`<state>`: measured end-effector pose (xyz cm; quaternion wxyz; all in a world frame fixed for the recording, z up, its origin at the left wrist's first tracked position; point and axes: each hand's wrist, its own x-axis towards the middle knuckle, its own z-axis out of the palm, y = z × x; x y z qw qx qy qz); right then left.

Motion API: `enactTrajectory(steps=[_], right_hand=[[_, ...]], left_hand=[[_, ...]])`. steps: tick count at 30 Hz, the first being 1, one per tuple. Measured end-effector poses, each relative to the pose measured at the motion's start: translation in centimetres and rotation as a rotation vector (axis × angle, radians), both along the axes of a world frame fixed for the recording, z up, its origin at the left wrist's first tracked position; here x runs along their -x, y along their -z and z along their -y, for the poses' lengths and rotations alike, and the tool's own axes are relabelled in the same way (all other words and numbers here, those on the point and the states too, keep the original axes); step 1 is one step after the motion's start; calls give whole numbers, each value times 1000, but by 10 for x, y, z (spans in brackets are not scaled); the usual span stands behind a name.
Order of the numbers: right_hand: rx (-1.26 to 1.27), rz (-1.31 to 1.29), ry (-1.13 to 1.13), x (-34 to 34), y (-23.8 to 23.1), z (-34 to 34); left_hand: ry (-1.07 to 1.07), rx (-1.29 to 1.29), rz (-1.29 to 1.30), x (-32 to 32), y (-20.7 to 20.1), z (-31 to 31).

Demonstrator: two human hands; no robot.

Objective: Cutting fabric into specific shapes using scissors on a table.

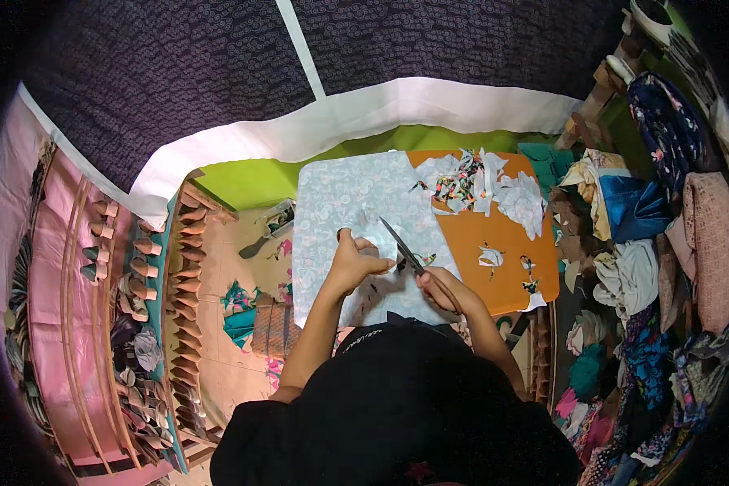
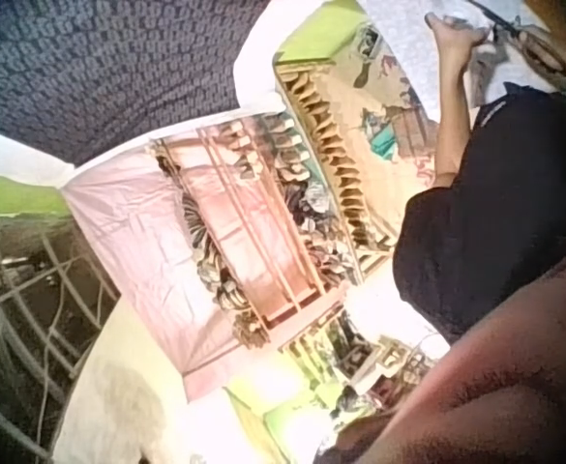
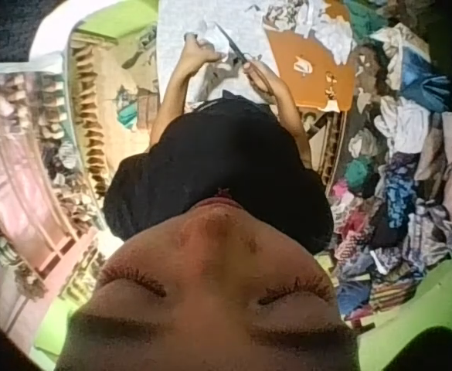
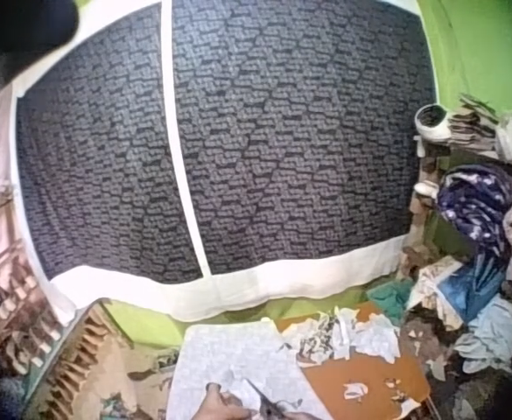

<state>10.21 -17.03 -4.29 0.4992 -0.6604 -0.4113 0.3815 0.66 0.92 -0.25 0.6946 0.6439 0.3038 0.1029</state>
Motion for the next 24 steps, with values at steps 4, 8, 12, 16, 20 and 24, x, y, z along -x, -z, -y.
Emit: enactTrajectory(steps=[4, 8, 12, 16, 20, 24], right_hand=[[-30, 86, 40, 1, 6, 2], [-47, 32, 30, 6, -4, 1], [-9, -35, 21, 7, -5, 3], [76, -156, 4, 11, -7, 4], [6, -297, 10, 13, -7, 5], [26, -280, -19, 11, -3, 5]], left_hand=[[20, 32, 26, 1, -8, 0], [6, 12, 67, 1, 10, -3], [-174, 62, 184, -6, 8, 4], [-202, 14, 169, -8, 10, 6], [-137, 5, 172, -7, -1, 8], [-127, 0, 164, -6, 1, 7]])
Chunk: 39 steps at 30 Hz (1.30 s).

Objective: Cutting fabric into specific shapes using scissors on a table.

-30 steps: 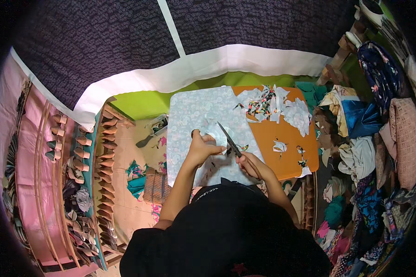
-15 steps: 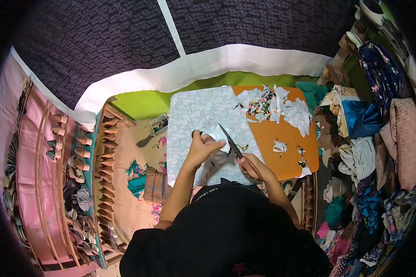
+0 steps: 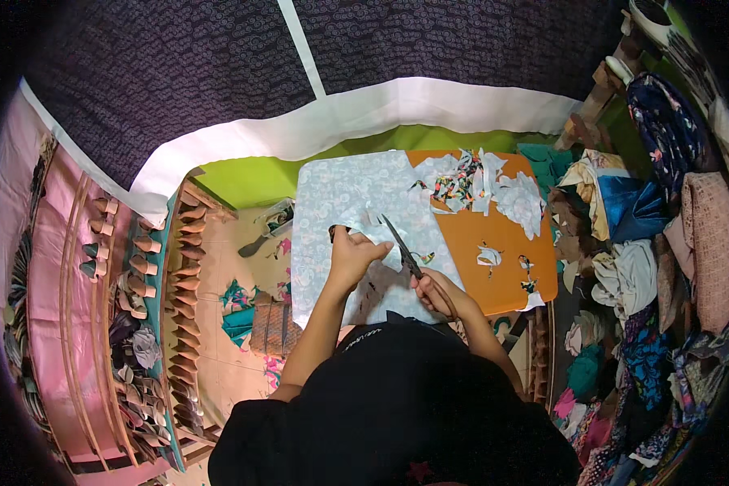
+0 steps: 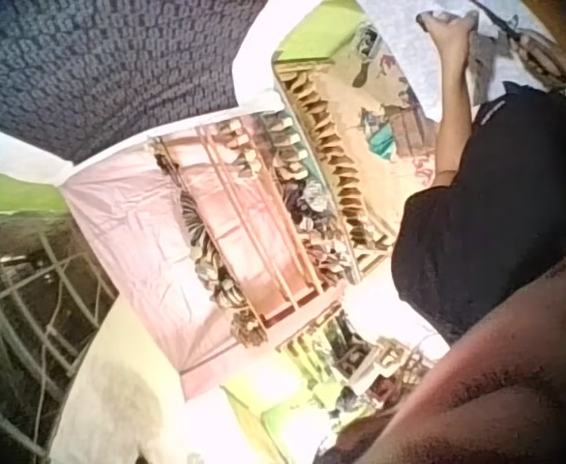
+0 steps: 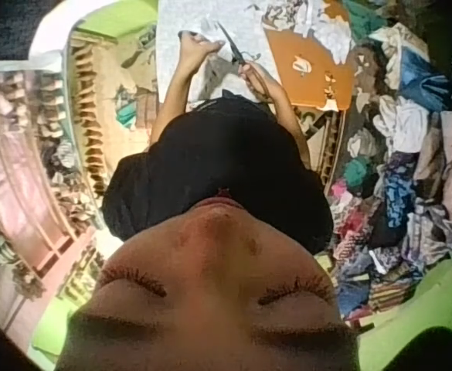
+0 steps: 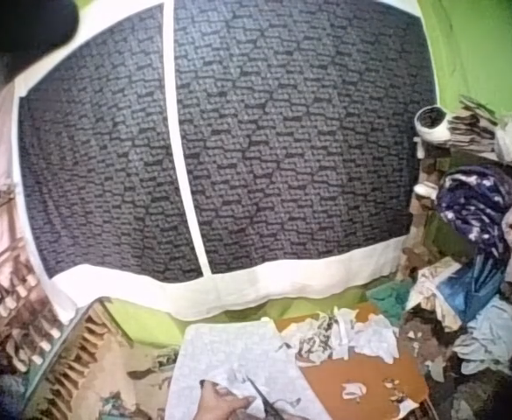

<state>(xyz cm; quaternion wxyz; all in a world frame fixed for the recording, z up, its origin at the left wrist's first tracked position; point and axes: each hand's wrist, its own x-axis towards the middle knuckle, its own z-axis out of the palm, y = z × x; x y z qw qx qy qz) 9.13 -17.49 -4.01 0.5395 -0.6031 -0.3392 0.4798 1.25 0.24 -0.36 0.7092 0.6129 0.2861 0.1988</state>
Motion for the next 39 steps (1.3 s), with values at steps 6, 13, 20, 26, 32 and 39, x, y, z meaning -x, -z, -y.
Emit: enactTrajectory(steps=[6, 13, 20, 26, 32, 39], right_hand=[[-8, 77, -1, 1, 3, -2], [-56, 70, 26, 1, -1, -3], [68, 72, 60, 2, 7, -2], [13, 10, 21, -2, 4, 2], [3, 90, -22, -6, -5, 2], [45, 117, -50, -10, -1, 2]], left_hand=[[-25, -25, 23, 0, 1, -2], [15, -25, 25, 2, 4, -5], [37, -107, 133, -3, -2, -5], [39, -69, 165, -3, -2, -5], [84, -59, 141, -1, -1, -4], [46, -35, 203, 0, 0, -2]])
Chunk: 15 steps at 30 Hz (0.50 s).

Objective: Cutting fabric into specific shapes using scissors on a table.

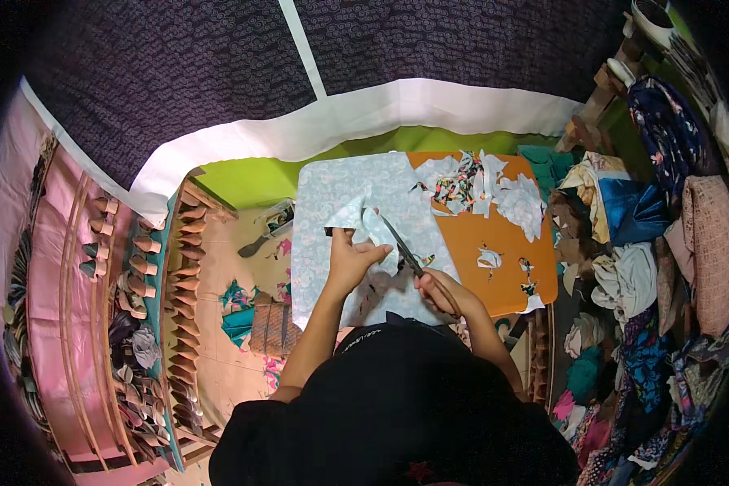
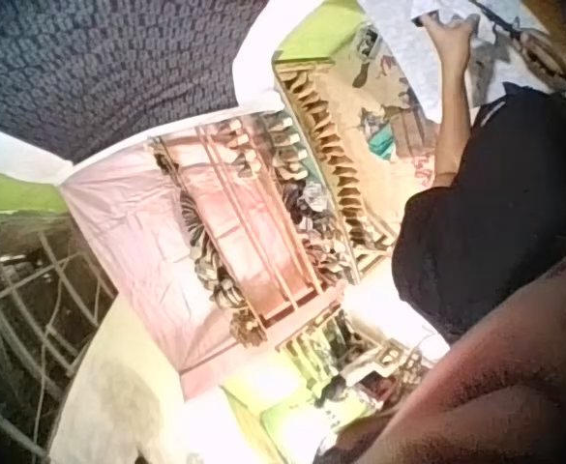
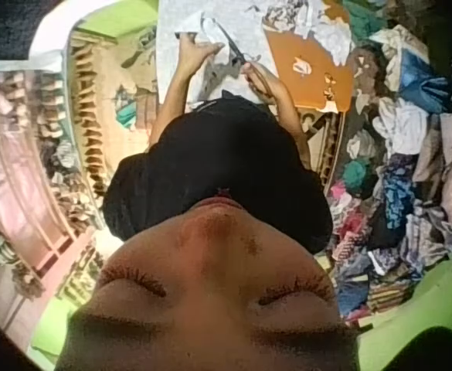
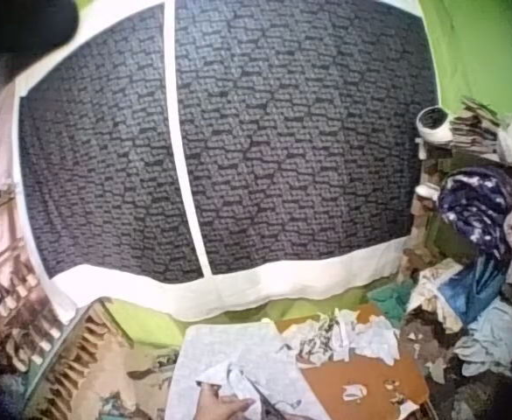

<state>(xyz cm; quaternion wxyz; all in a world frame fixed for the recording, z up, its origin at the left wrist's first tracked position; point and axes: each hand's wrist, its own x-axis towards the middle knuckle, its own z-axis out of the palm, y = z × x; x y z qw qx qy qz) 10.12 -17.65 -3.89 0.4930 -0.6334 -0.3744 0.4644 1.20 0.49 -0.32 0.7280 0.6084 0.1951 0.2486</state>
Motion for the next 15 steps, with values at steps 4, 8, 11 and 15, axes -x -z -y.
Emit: enactTrajectory(steps=[4, 8, 11, 15], right_hand=[[-10, -136, 9, 1, -1, 0], [-10, -210, 21, 2, -8, -2], [-19, -272, 16, 3, -9, -4], [-33, -223, 17, 4, -15, -5]], left_hand=[[21, 6, 6, 0, -7, 1], [33, -16, 11, 0, 1, -2], [41, 13, 41, -3, -2, -1], [34, 10, 49, -3, -4, -1]])
